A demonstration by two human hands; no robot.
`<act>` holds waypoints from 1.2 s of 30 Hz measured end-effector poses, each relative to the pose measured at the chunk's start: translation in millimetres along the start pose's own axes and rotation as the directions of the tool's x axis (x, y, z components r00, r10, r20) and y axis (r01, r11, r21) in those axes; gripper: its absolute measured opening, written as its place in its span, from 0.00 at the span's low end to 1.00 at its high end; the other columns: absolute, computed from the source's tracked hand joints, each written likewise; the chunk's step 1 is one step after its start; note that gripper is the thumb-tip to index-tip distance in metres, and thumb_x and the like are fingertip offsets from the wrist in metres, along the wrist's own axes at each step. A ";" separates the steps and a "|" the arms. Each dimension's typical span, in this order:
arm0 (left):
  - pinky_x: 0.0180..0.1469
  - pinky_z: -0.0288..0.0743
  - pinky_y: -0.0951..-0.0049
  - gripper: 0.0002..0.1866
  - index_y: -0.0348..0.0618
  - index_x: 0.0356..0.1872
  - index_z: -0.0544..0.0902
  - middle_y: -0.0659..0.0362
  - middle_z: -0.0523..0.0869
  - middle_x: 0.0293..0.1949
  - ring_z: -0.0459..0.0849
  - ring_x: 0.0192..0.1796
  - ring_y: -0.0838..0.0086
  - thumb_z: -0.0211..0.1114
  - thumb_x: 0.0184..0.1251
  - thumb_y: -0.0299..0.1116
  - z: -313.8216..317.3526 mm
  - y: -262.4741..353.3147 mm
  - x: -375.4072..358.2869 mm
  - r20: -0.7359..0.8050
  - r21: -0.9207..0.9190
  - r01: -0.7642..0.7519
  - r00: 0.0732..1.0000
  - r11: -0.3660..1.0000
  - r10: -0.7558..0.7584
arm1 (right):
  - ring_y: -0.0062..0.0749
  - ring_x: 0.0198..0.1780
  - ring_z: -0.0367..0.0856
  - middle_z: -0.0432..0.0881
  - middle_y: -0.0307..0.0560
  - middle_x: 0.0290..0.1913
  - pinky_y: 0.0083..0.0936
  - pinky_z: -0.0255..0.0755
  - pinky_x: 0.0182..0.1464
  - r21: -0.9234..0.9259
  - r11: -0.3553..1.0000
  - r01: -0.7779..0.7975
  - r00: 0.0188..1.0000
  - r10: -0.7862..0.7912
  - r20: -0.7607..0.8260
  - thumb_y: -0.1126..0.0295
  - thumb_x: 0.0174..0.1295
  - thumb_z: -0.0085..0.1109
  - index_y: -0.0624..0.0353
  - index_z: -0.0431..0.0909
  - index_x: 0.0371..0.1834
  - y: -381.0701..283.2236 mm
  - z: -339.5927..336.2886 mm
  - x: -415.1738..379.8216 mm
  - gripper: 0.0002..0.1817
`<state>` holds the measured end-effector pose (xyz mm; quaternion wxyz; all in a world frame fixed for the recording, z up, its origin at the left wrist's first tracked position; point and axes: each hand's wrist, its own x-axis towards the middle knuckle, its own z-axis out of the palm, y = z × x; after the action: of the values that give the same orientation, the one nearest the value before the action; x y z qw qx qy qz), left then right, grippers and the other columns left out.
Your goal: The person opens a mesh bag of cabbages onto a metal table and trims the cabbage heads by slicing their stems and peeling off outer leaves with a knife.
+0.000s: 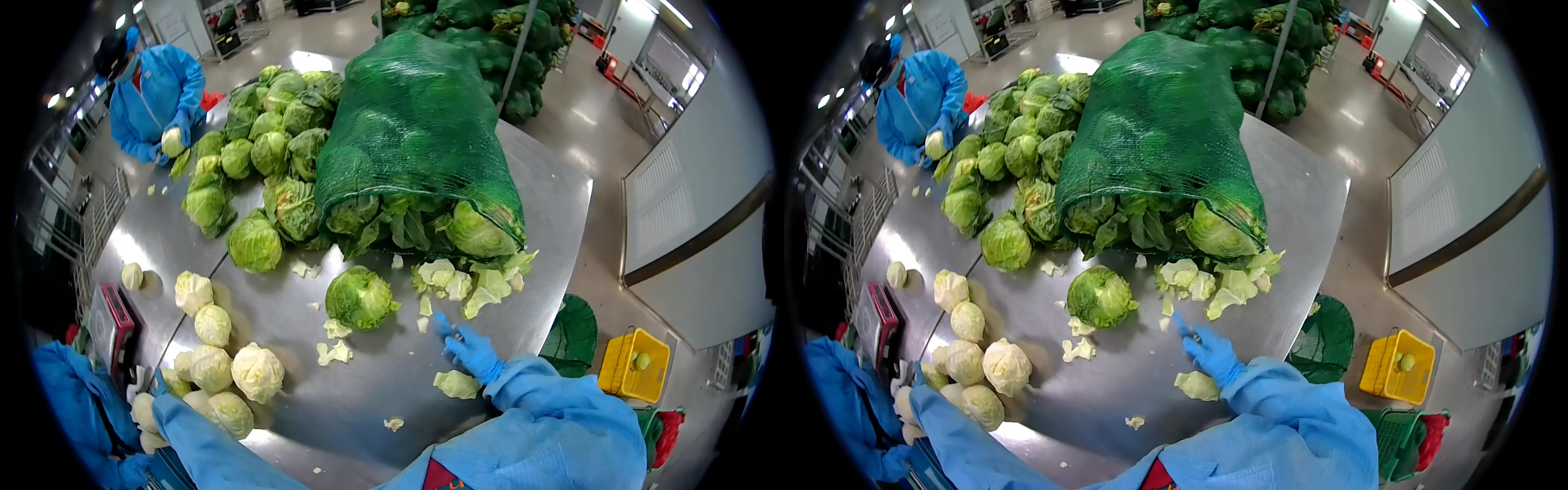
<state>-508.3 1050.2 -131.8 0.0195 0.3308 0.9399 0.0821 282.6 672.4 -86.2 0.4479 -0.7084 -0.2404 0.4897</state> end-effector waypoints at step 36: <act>0.42 0.75 0.72 0.13 0.38 0.39 0.83 0.58 0.84 0.35 0.81 0.36 0.73 0.63 0.66 0.39 -31.7 147.4 -682.2 0.439 -0.873 0.447 0.551 0.194 0.710 | 0.34 0.49 0.74 0.77 0.41 0.40 0.35 0.58 0.68 0.661 0.716 0.224 0.927 -0.366 0.082 0.71 0.57 0.61 0.62 0.76 0.37 20.4 -53.5 23.5 0.09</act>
<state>112.3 732.4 -88.0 0.6447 0.3303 0.4864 0.4885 338.8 659.5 -108.9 0.7075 -0.4098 -0.2141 0.5345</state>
